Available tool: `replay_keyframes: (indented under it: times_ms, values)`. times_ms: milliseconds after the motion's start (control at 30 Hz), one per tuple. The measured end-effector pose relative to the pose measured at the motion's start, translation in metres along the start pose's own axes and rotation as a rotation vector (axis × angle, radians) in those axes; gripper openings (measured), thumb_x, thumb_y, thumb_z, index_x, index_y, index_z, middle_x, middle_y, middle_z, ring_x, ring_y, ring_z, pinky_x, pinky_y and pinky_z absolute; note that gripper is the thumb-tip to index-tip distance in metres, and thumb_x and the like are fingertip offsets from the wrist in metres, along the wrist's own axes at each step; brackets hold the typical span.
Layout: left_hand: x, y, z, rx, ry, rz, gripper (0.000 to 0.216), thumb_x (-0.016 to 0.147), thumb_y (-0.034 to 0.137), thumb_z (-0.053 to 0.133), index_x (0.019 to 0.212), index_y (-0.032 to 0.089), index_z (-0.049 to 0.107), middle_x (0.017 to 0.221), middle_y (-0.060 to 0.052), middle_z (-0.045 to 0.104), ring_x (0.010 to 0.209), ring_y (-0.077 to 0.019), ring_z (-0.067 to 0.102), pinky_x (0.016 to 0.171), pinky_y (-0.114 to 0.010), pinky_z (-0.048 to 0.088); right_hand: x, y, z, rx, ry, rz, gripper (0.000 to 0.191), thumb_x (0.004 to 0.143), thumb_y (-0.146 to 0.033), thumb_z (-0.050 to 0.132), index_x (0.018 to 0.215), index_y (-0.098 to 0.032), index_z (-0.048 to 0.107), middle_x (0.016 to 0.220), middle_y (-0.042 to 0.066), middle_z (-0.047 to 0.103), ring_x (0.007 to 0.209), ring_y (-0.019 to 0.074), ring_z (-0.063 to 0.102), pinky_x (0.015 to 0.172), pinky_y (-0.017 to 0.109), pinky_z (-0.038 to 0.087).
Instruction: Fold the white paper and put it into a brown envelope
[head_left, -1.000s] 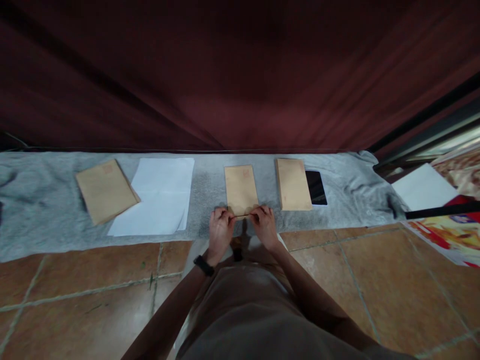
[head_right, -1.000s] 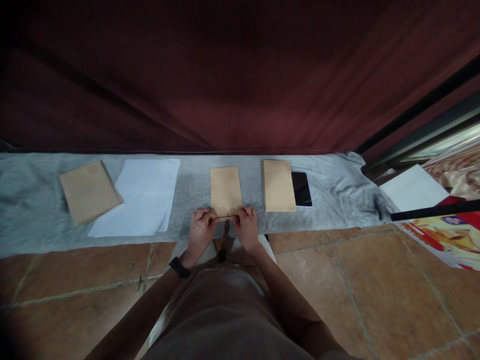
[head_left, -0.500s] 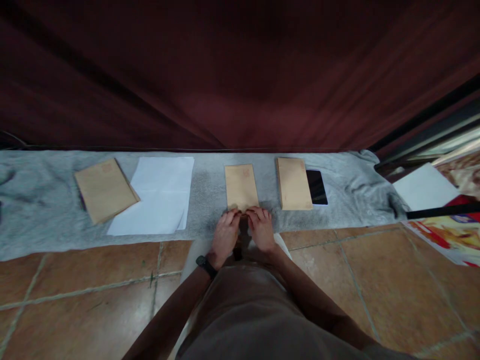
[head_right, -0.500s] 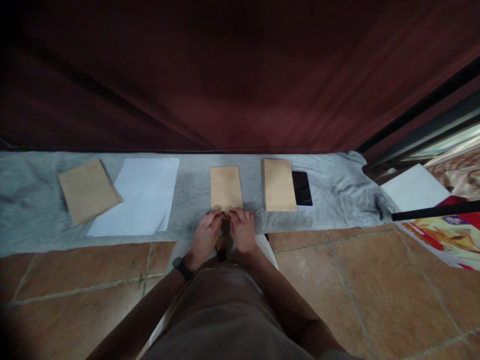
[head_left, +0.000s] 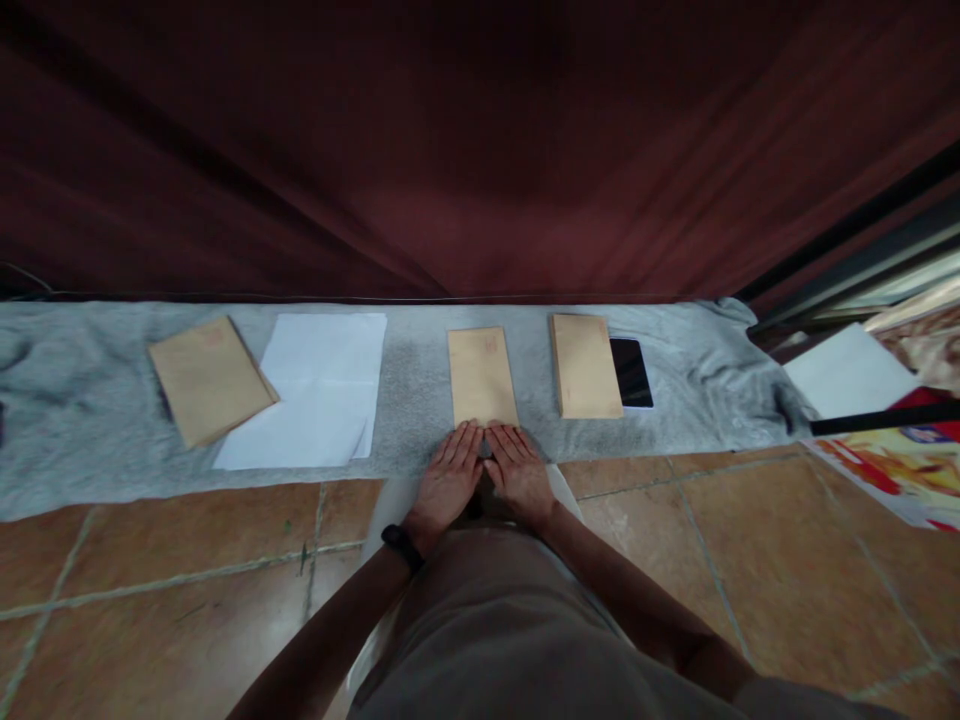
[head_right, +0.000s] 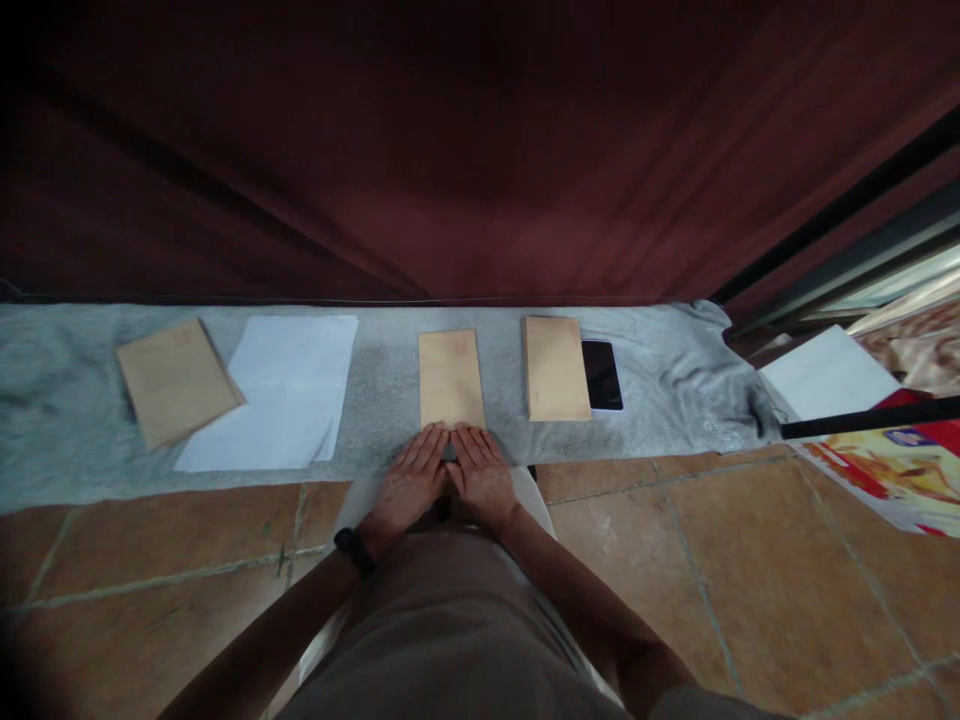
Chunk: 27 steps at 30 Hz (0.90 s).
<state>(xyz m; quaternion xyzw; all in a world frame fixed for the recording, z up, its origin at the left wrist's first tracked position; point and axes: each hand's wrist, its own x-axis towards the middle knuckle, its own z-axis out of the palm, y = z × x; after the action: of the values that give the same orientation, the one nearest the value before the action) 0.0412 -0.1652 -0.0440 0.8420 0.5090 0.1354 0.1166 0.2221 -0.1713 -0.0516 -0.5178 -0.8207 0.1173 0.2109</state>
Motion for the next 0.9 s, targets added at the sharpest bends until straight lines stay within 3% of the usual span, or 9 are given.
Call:
replay_keyframes:
  times_ms: [133, 267, 533, 900]
  values:
    - [-0.005, 0.001, 0.003, 0.022, 0.024, -0.012, 0.061, 0.101, 0.029, 0.046, 0.159, 0.012, 0.038, 0.163, -0.016, 0.039, 0.154, -0.0288, 0.032, 0.128, -0.05, 0.026, -0.002, 0.003, -0.001, -0.008, 0.016, 0.016, 0.052, 0.104, -0.028, 0.047, 0.155, -0.015, 0.046, 0.157, 0.013, 0.051, 0.147, 0.0266, 0.046, 0.125, 0.051, 0.034]
    - [-0.005, 0.008, 0.003, 0.071, 0.023, -0.03, 0.064, 0.101, 0.033, 0.047, 0.158, 0.006, 0.038, 0.164, -0.019, 0.036, 0.156, -0.0306, 0.028, 0.128, -0.051, 0.024, -0.003, 0.005, -0.004, -0.015, 0.022, 0.042, 0.051, 0.104, -0.027, 0.045, 0.154, -0.014, 0.047, 0.155, 0.014, 0.052, 0.146, 0.0274, 0.047, 0.124, 0.052, 0.034]
    - [0.012, 0.023, -0.003, 0.09, 0.013, -0.014, 0.068, 0.095, 0.015, 0.04, 0.162, 0.011, 0.029, 0.165, -0.013, 0.037, 0.157, -0.0281, 0.025, 0.129, -0.053, 0.022, 0.004, -0.004, -0.005, -0.013, 0.042, 0.081, 0.05, 0.105, -0.031, 0.046, 0.153, -0.015, 0.048, 0.155, 0.015, 0.052, 0.145, 0.0295, 0.046, 0.123, 0.055, 0.031]
    - [0.005, 0.016, -0.005, 0.088, 0.01, -0.023, 0.066, 0.102, 0.033, 0.044, 0.161, 0.007, 0.031, 0.167, -0.017, 0.03, 0.158, -0.0304, 0.022, 0.129, -0.056, 0.016, -0.003, 0.007, -0.006, -0.045, 0.066, 0.117, 0.053, 0.105, -0.031, 0.046, 0.156, -0.016, 0.044, 0.158, 0.014, 0.049, 0.149, 0.0305, 0.041, 0.125, 0.055, 0.025]
